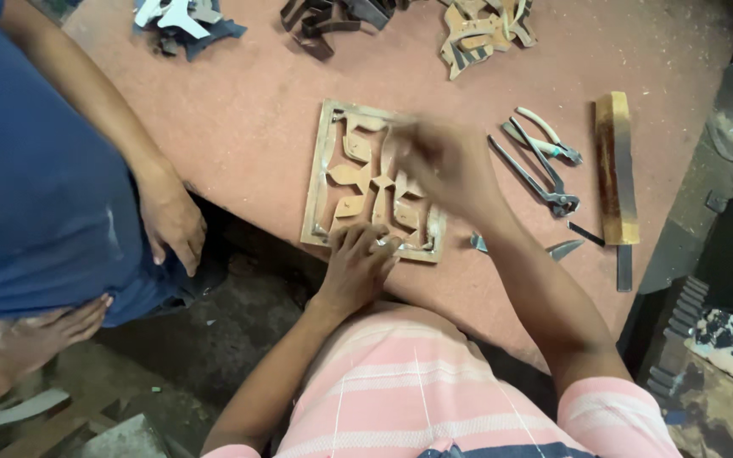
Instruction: The person assembles a wooden puzzle by placing pieces into a frame and securing them with a hammer and pliers. They repeatedly adjust and tighten the pieces to ensure a snug fit.
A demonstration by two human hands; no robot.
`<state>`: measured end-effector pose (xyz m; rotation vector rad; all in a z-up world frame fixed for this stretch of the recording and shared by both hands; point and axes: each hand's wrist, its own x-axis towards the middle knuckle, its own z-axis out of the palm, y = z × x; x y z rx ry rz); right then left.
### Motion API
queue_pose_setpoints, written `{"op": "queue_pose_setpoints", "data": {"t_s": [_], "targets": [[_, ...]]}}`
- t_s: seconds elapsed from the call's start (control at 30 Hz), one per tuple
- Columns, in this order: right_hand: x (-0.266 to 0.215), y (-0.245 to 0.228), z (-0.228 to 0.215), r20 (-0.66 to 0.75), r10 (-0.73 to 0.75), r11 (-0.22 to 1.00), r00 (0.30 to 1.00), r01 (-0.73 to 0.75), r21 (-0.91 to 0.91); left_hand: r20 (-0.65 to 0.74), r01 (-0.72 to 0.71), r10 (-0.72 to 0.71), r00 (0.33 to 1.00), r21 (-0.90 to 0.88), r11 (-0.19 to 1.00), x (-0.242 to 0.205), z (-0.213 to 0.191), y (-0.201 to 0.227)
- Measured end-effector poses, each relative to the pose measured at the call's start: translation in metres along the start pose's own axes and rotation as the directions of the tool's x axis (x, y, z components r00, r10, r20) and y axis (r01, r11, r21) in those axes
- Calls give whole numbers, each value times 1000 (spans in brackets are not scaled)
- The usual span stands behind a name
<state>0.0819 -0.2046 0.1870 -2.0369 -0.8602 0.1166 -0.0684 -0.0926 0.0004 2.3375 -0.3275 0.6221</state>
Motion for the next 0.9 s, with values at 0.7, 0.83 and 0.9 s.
{"op": "queue_pose_setpoints", "data": {"t_s": [0.7,0.83,0.9], "targets": [[-203,27,-58,-362,305,905,881,-386,-179,71,26,-35,997,125,992,61,54,-1],[-242,95,-47,-410,199,888,890,-340,-309,29,31,-34,999,115,993,68,59,7],[-272,118,-47,-436,147,885,888,-316,-343,56,35,-43,998,139,990,66,61,9]]}}
